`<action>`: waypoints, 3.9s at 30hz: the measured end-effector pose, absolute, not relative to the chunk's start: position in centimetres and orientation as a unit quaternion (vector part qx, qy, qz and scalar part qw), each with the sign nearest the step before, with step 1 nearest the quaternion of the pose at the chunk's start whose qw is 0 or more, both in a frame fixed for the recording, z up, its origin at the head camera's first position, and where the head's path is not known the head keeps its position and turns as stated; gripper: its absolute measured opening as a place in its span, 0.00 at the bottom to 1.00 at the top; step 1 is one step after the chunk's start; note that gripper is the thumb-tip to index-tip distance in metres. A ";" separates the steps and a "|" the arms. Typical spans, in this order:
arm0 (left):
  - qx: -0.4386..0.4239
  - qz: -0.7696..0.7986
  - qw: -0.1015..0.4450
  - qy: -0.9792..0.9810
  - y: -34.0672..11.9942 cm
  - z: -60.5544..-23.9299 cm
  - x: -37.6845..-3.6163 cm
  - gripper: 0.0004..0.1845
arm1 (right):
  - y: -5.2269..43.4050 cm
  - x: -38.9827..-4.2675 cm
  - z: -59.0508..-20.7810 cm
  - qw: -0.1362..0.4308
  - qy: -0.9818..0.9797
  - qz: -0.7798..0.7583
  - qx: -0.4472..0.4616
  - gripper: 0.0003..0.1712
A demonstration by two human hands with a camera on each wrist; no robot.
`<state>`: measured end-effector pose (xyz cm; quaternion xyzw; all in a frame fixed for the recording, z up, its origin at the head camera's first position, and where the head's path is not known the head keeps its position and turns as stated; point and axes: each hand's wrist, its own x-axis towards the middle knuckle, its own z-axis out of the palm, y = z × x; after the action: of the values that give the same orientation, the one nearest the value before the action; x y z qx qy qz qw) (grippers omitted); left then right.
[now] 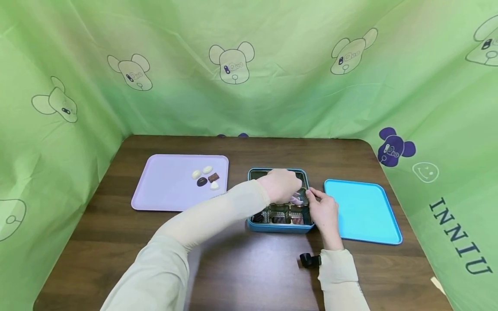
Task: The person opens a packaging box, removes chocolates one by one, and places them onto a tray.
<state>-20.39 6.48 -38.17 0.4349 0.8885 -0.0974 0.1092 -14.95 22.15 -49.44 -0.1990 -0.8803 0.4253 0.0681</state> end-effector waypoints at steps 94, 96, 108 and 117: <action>0.409 -0.134 0.060 0.901 7.8 -38.9 -19.1 0.12 | 22.2 -15.1 -49.2 0.067 -0.880 0.432 -0.188 0.25; 0.409 -0.132 0.060 0.901 7.6 -38.7 -19.0 0.12 | 22.2 -15.1 -49.2 0.064 -0.879 0.433 -0.189 0.25; 0.402 -0.120 0.069 0.905 6.3 -37.3 -18.5 0.11 | 22.3 -15.0 -49.7 0.089 -0.880 0.427 -0.186 0.23; 0.398 -0.094 0.064 0.910 4.4 -35.9 -18.4 0.08 | 22.3 -15.1 -49.9 0.098 -0.881 0.424 -0.187 0.22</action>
<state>-18.44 4.39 -35.87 0.3975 0.9105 -0.0945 0.0640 -15.06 22.26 -49.91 -0.1868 -0.8808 0.4239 0.0983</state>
